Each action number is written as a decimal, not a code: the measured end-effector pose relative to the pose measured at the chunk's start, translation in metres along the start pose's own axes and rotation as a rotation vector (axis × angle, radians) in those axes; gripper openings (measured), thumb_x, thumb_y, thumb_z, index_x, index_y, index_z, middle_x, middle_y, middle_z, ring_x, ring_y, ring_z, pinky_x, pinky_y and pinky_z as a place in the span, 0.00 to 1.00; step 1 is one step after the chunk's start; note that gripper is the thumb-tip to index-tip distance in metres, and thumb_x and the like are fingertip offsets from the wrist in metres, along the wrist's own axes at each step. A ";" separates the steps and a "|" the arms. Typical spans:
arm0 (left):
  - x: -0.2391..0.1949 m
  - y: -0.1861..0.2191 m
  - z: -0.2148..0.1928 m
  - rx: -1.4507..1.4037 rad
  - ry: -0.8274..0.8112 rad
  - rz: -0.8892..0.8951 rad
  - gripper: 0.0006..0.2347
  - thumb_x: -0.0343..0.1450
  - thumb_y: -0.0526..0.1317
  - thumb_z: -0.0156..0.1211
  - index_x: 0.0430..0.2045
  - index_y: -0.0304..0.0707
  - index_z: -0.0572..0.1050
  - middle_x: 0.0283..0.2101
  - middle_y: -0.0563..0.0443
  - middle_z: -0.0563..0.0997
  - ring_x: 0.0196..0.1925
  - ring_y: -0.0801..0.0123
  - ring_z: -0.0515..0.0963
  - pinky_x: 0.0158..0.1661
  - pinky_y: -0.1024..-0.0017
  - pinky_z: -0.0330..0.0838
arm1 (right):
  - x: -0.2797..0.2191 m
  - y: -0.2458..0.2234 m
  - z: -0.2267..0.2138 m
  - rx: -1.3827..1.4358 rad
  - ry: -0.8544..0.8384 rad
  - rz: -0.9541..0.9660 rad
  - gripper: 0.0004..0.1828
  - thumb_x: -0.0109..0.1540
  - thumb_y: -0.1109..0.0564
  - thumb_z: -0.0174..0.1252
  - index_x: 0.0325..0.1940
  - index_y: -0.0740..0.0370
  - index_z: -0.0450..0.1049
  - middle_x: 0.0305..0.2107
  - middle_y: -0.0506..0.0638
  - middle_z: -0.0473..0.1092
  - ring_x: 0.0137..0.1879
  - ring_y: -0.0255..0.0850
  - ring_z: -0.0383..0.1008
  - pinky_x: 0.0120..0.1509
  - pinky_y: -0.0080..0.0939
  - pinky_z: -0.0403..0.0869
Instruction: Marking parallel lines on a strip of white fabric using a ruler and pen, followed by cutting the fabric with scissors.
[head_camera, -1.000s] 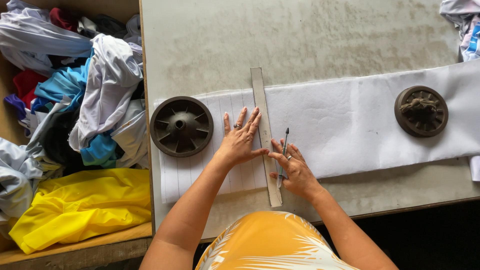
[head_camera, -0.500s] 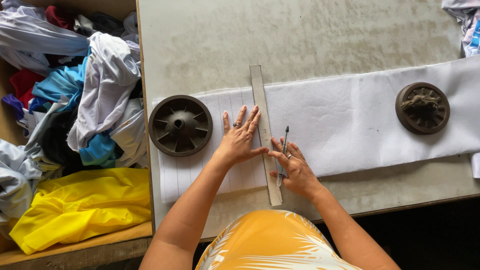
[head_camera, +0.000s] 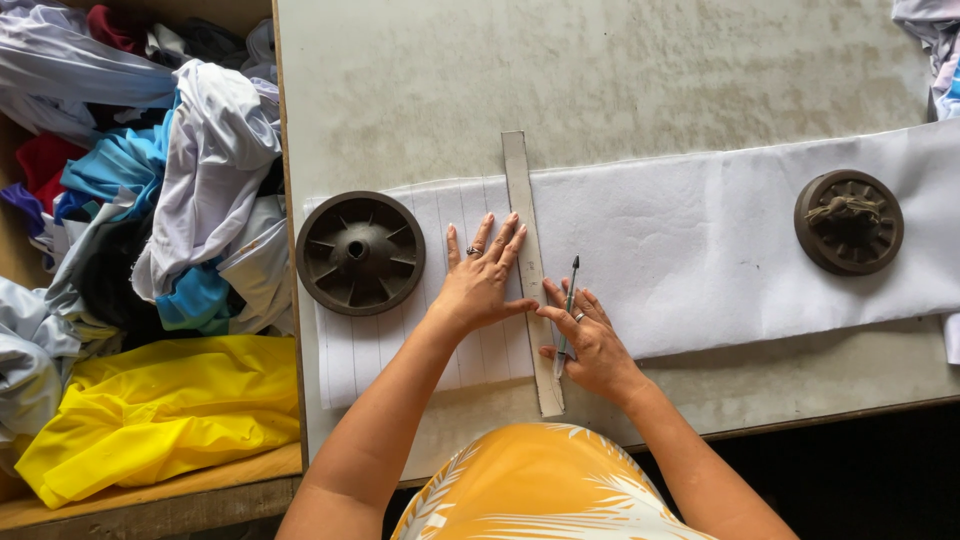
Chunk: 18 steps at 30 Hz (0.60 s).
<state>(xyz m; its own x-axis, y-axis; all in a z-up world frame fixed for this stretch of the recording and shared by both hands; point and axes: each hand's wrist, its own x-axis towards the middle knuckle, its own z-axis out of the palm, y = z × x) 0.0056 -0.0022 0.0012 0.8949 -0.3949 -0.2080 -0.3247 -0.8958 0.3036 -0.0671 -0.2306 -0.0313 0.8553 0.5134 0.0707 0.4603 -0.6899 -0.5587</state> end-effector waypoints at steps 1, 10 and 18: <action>-0.001 0.007 -0.008 0.001 0.001 0.001 0.49 0.63 0.73 0.54 0.75 0.49 0.43 0.78 0.53 0.42 0.79 0.51 0.36 0.64 0.28 0.21 | -0.001 -0.001 -0.003 0.000 0.001 0.000 0.32 0.56 0.42 0.67 0.64 0.43 0.68 0.74 0.44 0.54 0.80 0.47 0.46 0.81 0.51 0.44; 0.023 0.031 -0.039 0.128 -0.186 -0.063 0.49 0.57 0.65 0.69 0.69 0.37 0.55 0.77 0.35 0.40 0.78 0.44 0.31 0.65 0.32 0.18 | 0.066 0.019 -0.041 0.151 0.327 -0.142 0.34 0.64 0.33 0.46 0.68 0.53 0.68 0.49 0.44 0.77 0.51 0.39 0.78 0.62 0.43 0.73; 0.029 0.041 -0.045 0.221 -0.309 -0.106 0.57 0.57 0.67 0.68 0.72 0.30 0.40 0.76 0.31 0.37 0.78 0.47 0.29 0.65 0.40 0.10 | 0.135 0.020 -0.048 0.417 0.421 -0.052 0.19 0.72 0.53 0.48 0.64 0.61 0.72 0.39 0.54 0.80 0.46 0.47 0.80 0.56 0.48 0.76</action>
<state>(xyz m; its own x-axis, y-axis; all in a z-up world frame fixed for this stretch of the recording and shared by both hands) 0.0326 -0.0409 0.0496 0.8036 -0.3105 -0.5077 -0.3235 -0.9440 0.0653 0.0691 -0.1999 0.0069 0.8942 0.2359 0.3805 0.4446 -0.3672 -0.8170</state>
